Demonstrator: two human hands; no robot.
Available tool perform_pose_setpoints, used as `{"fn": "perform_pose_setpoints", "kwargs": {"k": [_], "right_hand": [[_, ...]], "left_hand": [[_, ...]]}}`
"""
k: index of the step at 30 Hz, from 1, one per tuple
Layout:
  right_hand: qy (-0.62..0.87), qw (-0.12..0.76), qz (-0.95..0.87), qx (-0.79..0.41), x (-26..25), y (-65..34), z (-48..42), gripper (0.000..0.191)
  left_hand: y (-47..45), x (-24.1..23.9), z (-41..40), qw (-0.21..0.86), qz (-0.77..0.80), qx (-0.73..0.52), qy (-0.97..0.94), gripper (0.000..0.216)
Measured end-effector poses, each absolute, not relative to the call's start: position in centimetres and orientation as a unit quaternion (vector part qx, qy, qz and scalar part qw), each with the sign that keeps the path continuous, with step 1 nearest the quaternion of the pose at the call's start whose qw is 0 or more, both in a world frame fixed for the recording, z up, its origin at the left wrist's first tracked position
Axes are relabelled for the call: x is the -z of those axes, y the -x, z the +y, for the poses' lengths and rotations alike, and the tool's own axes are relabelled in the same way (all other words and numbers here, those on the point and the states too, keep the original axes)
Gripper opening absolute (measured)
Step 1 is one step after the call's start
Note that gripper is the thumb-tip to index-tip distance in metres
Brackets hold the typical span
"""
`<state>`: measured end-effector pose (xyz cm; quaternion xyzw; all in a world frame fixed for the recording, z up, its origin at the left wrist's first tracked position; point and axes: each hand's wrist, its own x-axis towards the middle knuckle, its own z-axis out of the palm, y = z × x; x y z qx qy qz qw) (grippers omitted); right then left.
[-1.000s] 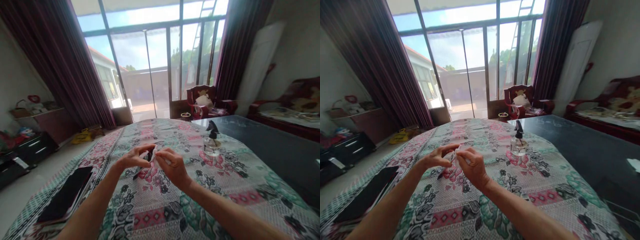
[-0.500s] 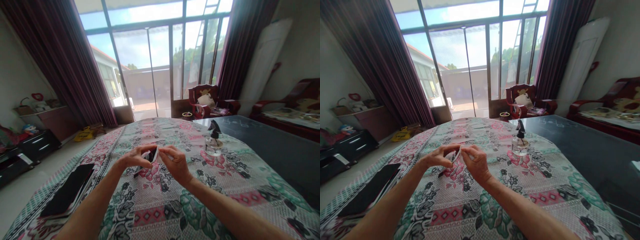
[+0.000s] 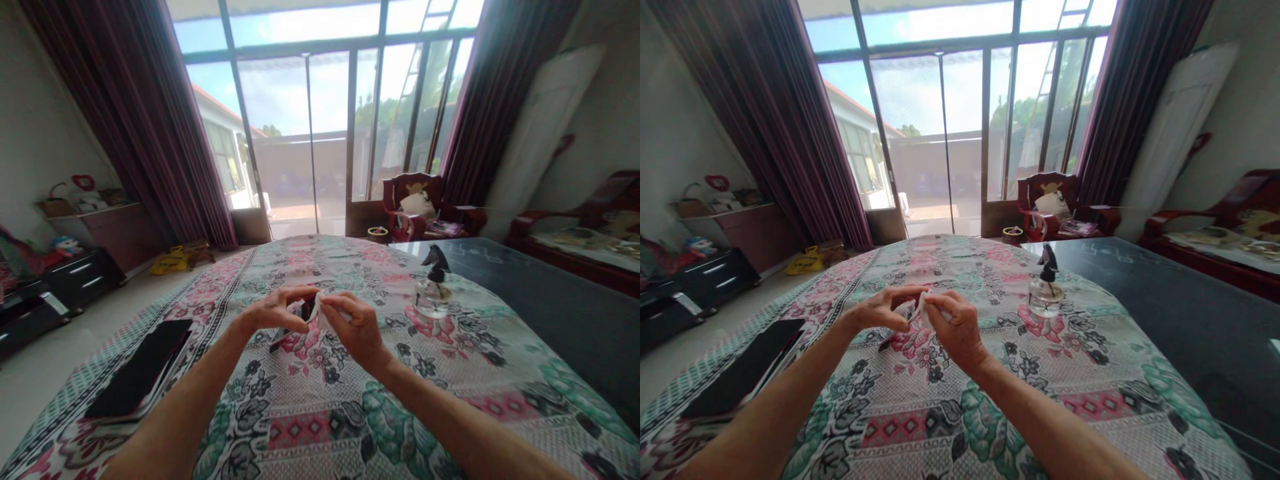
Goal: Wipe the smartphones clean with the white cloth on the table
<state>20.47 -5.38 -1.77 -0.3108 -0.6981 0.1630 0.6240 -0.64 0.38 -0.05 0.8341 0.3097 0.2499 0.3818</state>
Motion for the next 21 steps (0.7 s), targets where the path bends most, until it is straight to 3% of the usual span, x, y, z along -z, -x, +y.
{"fn": "perform_pose_setpoints", "kwargs": {"k": [7, 21], "right_hand": [[0.358, 0.622, -0.677, -0.163, 2.0, -21.1, -4.6, 0.013], [0.303, 0.595, -0.723, -0.177, 1.0, -19.8, -7.7, 0.013]], "left_hand": [[-0.3, -1.2, -0.5, 0.358, 0.308, -0.213, -0.855, 0.077], [0.6, -0.2, 0.1, 0.409, 0.318, -0.275, -0.81, 0.073]]}}
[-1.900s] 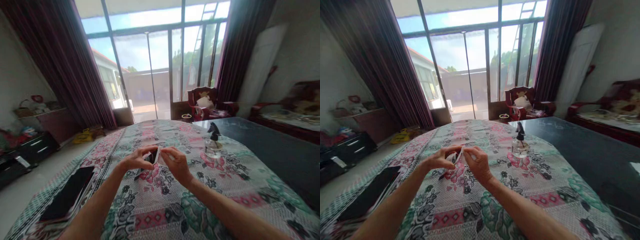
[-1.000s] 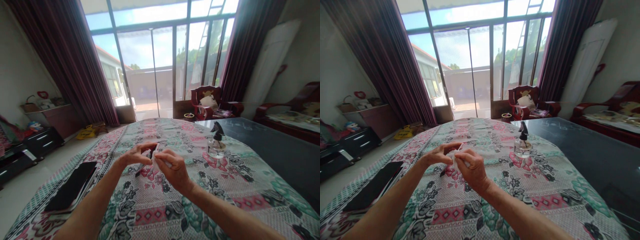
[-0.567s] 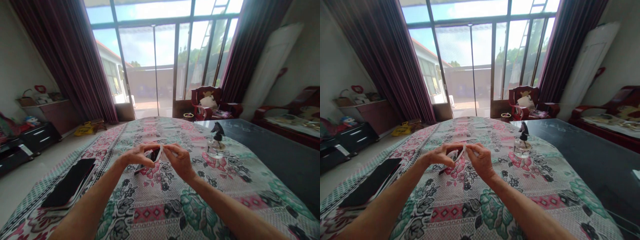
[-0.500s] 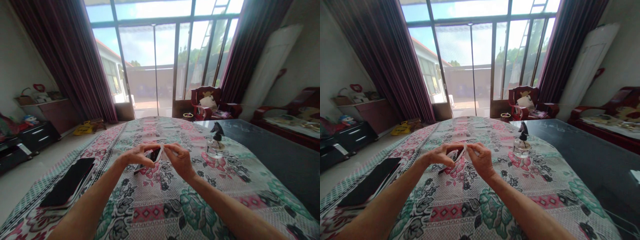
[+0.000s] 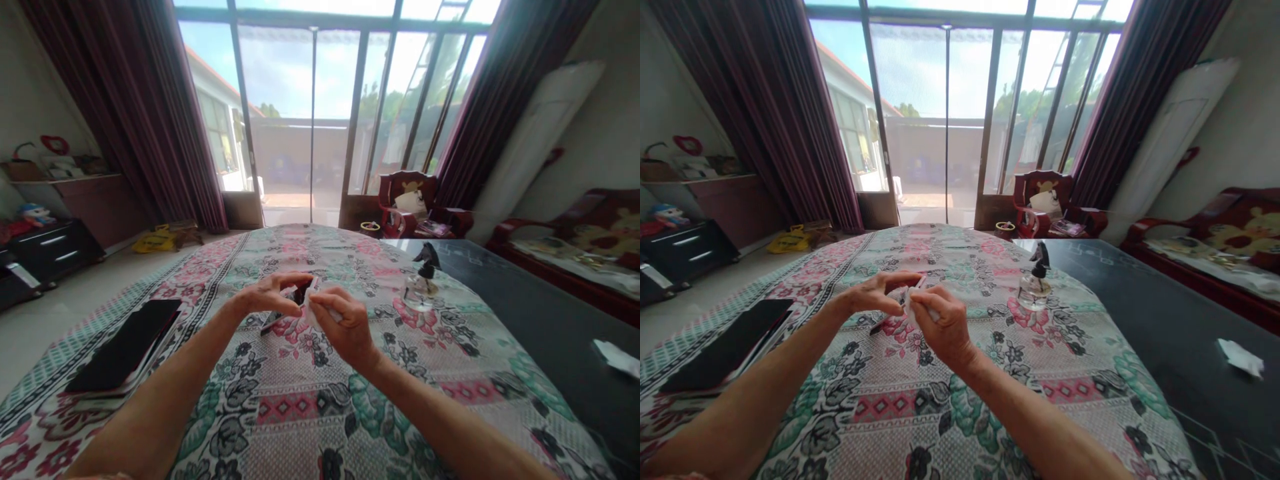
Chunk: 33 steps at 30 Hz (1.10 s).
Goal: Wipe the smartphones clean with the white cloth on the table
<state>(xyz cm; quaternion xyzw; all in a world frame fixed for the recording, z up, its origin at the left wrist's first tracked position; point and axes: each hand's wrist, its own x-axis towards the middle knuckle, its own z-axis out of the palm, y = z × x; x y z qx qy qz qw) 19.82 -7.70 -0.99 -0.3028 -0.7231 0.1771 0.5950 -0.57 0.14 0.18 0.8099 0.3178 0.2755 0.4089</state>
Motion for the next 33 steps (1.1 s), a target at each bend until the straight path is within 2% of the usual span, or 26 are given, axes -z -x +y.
{"fn": "perform_pose_setpoints", "kwargs": {"k": [10, 23, 33], "right_hand": [[0.365, 0.602, -0.692, -0.158, 2.0, -21.4, -5.0, 0.012], [0.313, 0.592, -0.721, -0.178, 1.0, -19.7, -8.0, 0.013], [0.368, 0.596, -0.697, -0.152, 2.0, -21.4, -5.1, 0.013]], "left_hand": [[-0.3, -0.7, -0.5, 0.332, 0.281, -0.227, -0.872, 0.064], [0.6, -0.5, -0.1, 0.372, 0.311, -0.267, -0.833, 0.074], [-0.5, -1.3, -0.8, 0.331, 0.269, -0.22, -0.877, 0.062]]}}
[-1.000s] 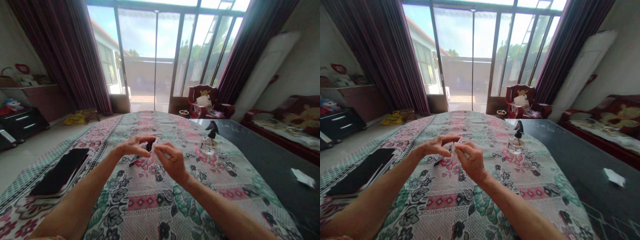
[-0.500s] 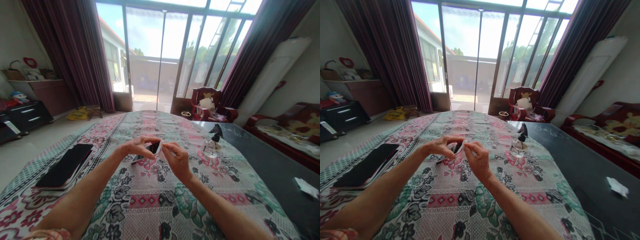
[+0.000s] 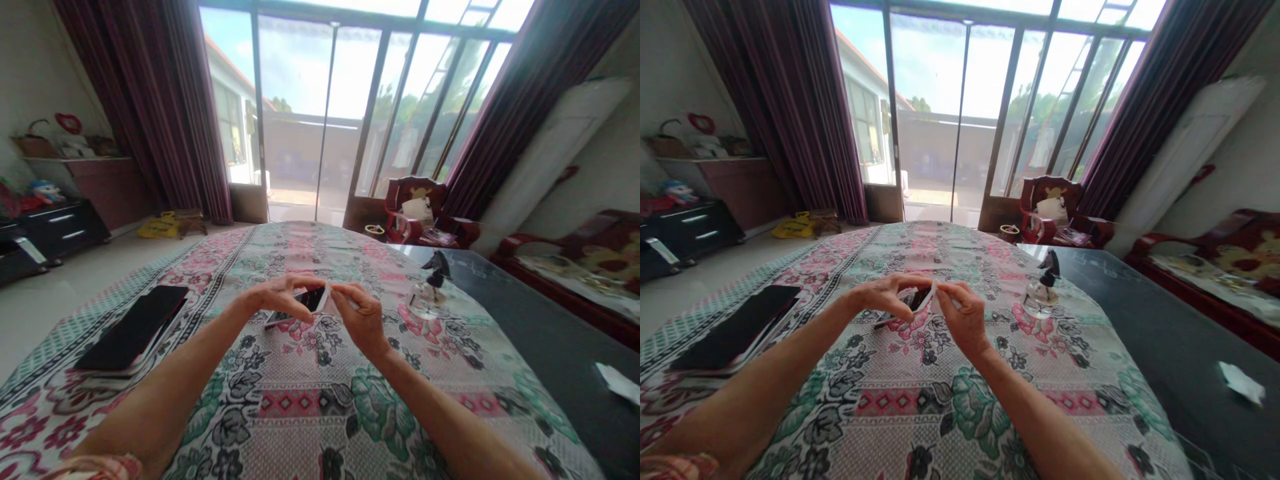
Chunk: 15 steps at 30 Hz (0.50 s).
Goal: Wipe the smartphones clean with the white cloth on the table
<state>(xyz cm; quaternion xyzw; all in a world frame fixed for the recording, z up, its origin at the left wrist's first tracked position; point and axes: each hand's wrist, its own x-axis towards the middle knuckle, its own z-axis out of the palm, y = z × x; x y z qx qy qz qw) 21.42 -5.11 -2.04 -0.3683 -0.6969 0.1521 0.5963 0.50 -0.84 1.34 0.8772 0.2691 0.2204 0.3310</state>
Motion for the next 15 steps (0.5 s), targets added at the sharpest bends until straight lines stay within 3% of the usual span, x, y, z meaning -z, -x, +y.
{"fn": "perform_pose_setpoints", "kwargs": {"k": [15], "right_hand": [[0.313, 0.59, -0.721, -0.184, 1.1, -19.7, -7.9, 0.013]], "left_hand": [[0.7, -0.1, 0.1, 0.377, 0.331, -0.255, -0.827, 0.077]]}}
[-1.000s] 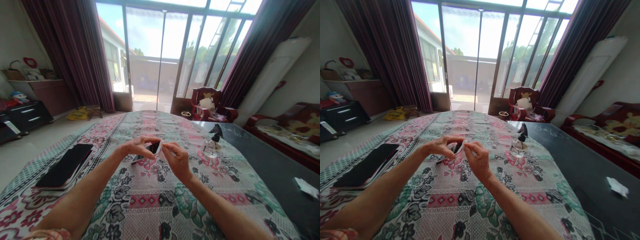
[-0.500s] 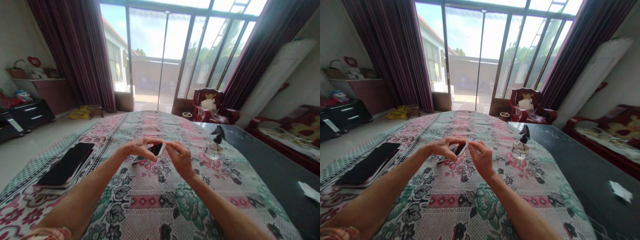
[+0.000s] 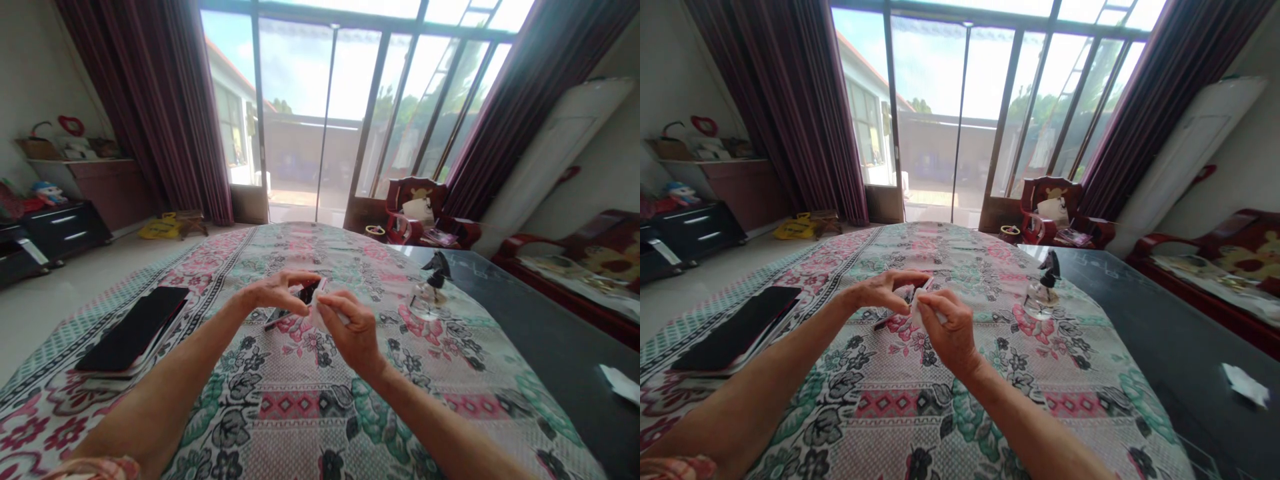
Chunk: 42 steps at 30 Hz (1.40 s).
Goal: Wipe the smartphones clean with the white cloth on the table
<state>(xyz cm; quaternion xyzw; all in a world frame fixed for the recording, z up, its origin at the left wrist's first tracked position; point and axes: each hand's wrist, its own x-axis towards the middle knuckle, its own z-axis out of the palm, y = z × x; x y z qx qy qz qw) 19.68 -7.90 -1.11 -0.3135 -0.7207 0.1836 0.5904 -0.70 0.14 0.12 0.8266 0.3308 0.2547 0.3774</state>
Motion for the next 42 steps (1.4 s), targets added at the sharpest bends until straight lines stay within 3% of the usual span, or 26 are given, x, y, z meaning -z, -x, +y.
{"fn": "perform_pose_setpoints", "kwargs": {"k": [8, 15, 25, 33, 42], "right_hand": [[0.377, 0.596, -0.689, -0.168, 2.4, -21.3, -5.1, 0.014], [0.363, 0.602, -0.689, -0.178, 2.3, -20.8, -5.8, 0.013], [0.322, 0.594, -0.705, -0.216, 1.5, -19.6, -7.7, 0.013], [0.376, 0.599, -0.679, -0.195, 2.9, -21.2, -5.1, 0.013], [0.379, 0.607, -0.665, -0.214, 3.3, -20.5, -5.8, 0.014]], "left_hand": [[-0.7, -1.6, -1.0, 0.304, 0.269, -0.217, -0.888, 0.06], [-0.2, -0.9, -0.5, 0.319, 0.282, -0.221, -0.877, 0.059], [0.7, -0.4, 0.0, 0.366, 0.335, -0.23, -0.837, 0.076], [-0.6, -1.3, -0.9, 0.308, 0.291, -0.204, -0.883, 0.061], [-0.6, -1.2, -1.0, 0.295, 0.318, -0.203, -0.878, 0.059]]}}
